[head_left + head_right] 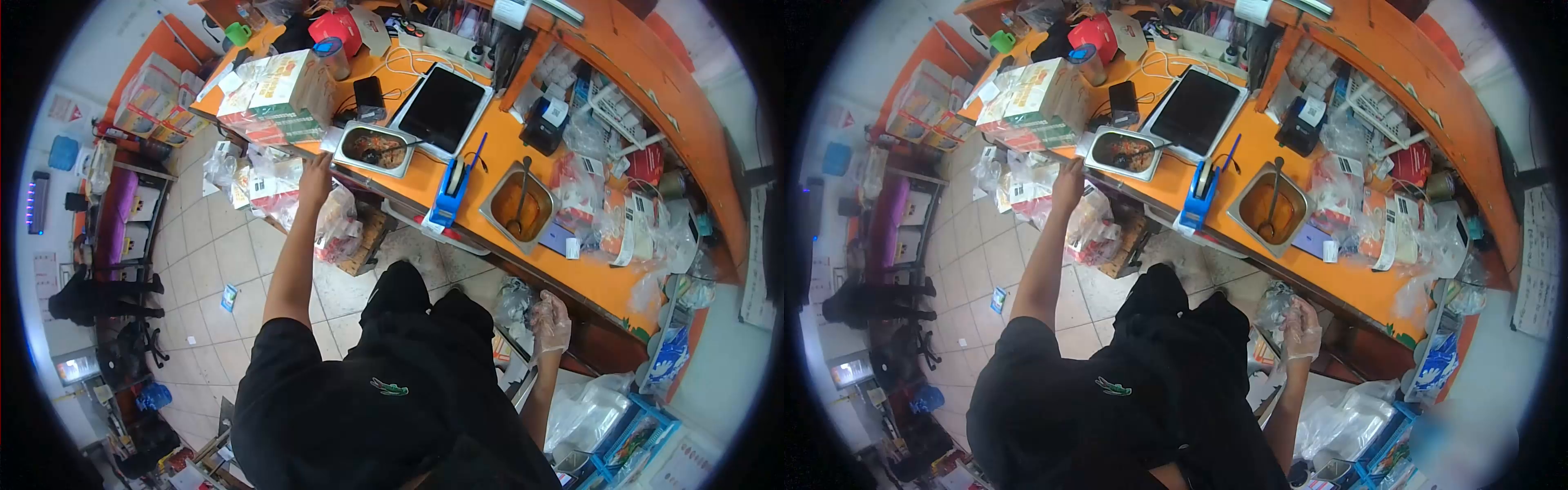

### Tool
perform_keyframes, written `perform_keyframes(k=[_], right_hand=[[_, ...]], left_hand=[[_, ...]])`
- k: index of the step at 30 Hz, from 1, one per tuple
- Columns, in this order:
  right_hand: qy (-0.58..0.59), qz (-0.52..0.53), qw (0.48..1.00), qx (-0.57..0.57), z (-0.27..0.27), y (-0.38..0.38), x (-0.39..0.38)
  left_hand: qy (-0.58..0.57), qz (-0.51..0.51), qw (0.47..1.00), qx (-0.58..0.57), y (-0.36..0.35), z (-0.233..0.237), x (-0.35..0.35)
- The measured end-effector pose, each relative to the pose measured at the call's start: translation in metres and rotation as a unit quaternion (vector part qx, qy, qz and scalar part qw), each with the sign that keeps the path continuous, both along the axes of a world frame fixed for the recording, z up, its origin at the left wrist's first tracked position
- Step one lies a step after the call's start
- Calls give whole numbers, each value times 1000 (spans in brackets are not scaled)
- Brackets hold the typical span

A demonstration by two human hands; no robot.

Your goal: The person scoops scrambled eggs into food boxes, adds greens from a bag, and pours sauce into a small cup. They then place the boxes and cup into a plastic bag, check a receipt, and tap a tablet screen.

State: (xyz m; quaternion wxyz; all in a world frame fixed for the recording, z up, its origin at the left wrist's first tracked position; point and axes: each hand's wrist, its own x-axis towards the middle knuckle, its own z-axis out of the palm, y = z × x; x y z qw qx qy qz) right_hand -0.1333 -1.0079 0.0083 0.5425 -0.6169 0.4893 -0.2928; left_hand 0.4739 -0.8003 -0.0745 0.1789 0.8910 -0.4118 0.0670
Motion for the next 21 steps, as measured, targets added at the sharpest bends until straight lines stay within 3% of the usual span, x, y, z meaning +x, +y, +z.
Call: perform_keyframes(k=[3,9,13,16,21], right_hand=[[44,-5,992,120,30,-2,42],[23,-10,997,73,-23,33,91],[69,61,990,109,22,51,166],[-18,7,990,139,21,57,185],[0,-46,987,153,32,57,199]], left_hand=[[-43,-76,994,68,-17,17,32],[-11,-122,981,150,-23,23,57],[0,-189,973,136,-28,18,81],[13,-217,963,161,-26,39,86],[5,-287,931,226,0,40,100]])
